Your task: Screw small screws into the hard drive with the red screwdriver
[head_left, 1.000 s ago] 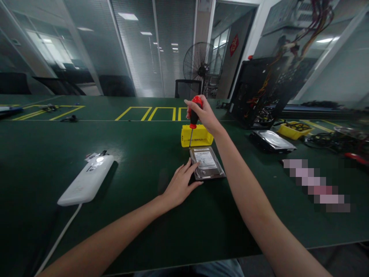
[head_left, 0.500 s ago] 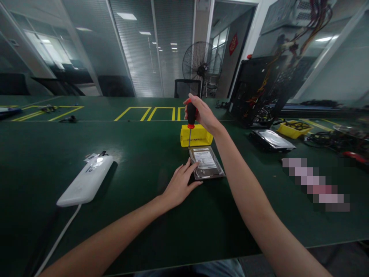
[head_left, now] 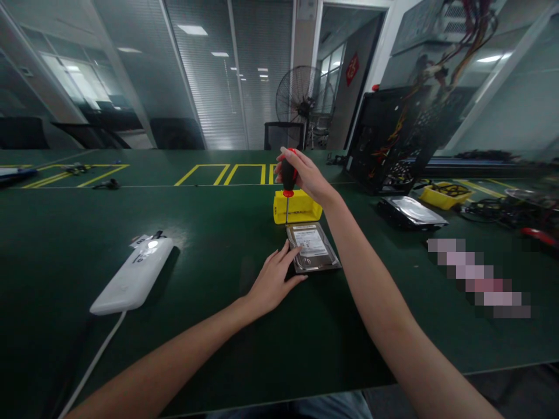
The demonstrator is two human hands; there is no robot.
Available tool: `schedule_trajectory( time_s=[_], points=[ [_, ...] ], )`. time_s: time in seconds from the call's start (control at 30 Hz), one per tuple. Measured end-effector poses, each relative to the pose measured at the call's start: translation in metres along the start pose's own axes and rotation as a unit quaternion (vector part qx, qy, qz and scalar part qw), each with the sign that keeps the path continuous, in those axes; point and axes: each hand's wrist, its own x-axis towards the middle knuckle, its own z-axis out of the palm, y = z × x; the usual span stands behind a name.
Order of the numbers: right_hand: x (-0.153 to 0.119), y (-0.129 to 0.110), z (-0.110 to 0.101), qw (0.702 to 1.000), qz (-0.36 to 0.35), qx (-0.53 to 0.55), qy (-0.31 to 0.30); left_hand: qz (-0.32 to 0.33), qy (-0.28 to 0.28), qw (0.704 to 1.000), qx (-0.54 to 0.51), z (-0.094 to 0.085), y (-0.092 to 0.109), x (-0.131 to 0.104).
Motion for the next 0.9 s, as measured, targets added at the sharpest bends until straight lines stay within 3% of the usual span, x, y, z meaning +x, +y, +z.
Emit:
schedule_trajectory(
  time_s=[0.4,0.67,0.9],
  points=[
    [0.0,0.0,-0.001,1.0,0.004,-0.001,0.004,-0.017,-0.008,1.0,0.013,-0.005,0.01,0.0],
    [0.001,-0.001,-0.003,1.0,0.008,0.002,0.007,-0.025,-0.004,1.0,-0.007,-0.004,0.005,-0.002],
    [0.001,-0.003,0.001,1.0,0.018,0.005,0.011,-0.046,-0.025,0.999,-0.005,-0.011,0.016,-0.003]
  ],
)
